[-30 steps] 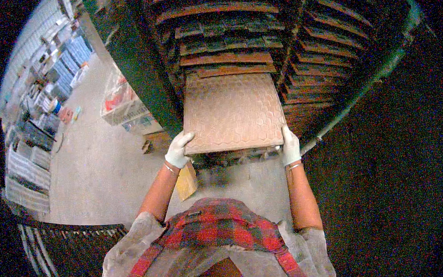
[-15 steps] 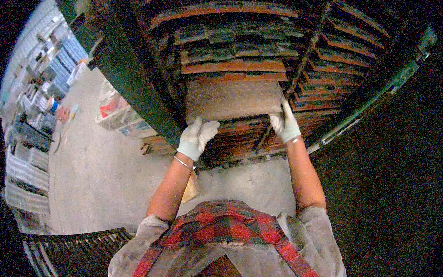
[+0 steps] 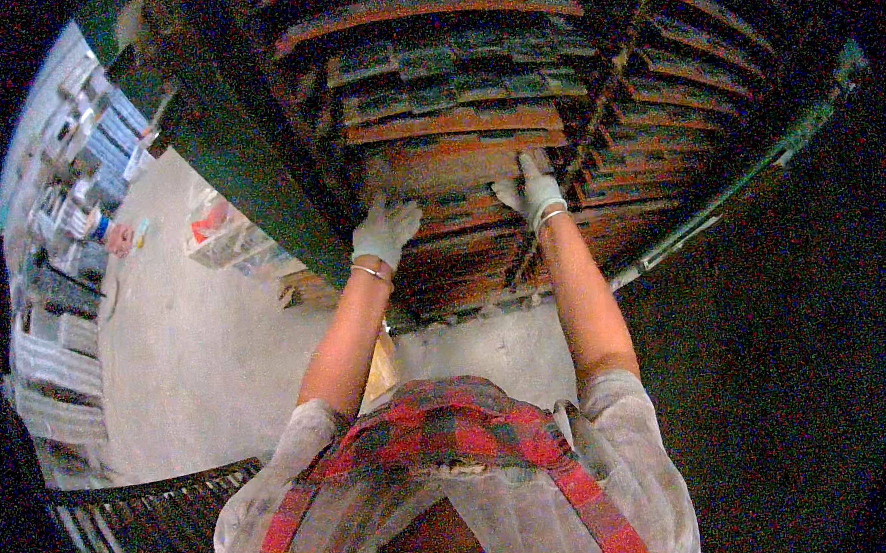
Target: The person repeatedly picks up orange and yellow rectangular tiles from the floor and places them into a green metal rack. The person handles the tiles one at a time, stacking them in the rack.
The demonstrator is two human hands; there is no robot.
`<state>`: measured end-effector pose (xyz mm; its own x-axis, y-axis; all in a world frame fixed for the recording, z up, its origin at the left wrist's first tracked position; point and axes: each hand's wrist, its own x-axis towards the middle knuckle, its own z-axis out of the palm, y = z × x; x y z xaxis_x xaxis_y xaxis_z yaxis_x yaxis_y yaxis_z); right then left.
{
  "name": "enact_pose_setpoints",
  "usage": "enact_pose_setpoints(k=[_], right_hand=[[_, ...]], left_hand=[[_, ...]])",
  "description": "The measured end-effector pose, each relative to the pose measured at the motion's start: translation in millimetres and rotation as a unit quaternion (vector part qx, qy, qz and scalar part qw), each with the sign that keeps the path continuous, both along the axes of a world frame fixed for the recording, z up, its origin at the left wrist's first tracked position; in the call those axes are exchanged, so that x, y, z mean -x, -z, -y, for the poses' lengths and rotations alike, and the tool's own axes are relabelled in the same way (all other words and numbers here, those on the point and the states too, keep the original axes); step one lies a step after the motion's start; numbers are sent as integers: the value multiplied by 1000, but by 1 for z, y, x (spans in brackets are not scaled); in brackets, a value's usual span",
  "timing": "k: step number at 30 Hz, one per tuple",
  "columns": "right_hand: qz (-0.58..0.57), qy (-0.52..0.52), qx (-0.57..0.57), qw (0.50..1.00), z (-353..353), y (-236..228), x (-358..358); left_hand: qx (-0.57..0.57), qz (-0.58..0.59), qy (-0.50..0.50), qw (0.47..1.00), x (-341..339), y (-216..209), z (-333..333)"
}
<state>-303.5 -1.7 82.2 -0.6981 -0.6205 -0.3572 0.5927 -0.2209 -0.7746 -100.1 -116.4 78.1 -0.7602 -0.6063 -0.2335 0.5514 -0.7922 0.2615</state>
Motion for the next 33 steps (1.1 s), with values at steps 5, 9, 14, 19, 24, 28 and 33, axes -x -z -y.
enact_pose_setpoints(k=[5,9,14,19,24,28,33], right_hand=[[103,3,129,986,20,20,10],[147,30,160,976,18,20,1],[72,22,143,987,-54,10,-42],[77,-29,209,974,-119,19,-82],[64,-99,243,963,-145,26,-99],[142,-153,307,929,-160,28,-59],[84,-307,66,946,-117,11,-3]], left_hand=[[219,-10,-32,975,10,65,47],[473,104,-50,874,14,88,48],[161,68,48,983,-51,6,-36],[126,-17,159,979,-93,-22,-35],[256,177,175,934,-71,-15,-2],[302,177,145,926,-77,-1,-19],[359,169,136,908,-88,7,-42]])
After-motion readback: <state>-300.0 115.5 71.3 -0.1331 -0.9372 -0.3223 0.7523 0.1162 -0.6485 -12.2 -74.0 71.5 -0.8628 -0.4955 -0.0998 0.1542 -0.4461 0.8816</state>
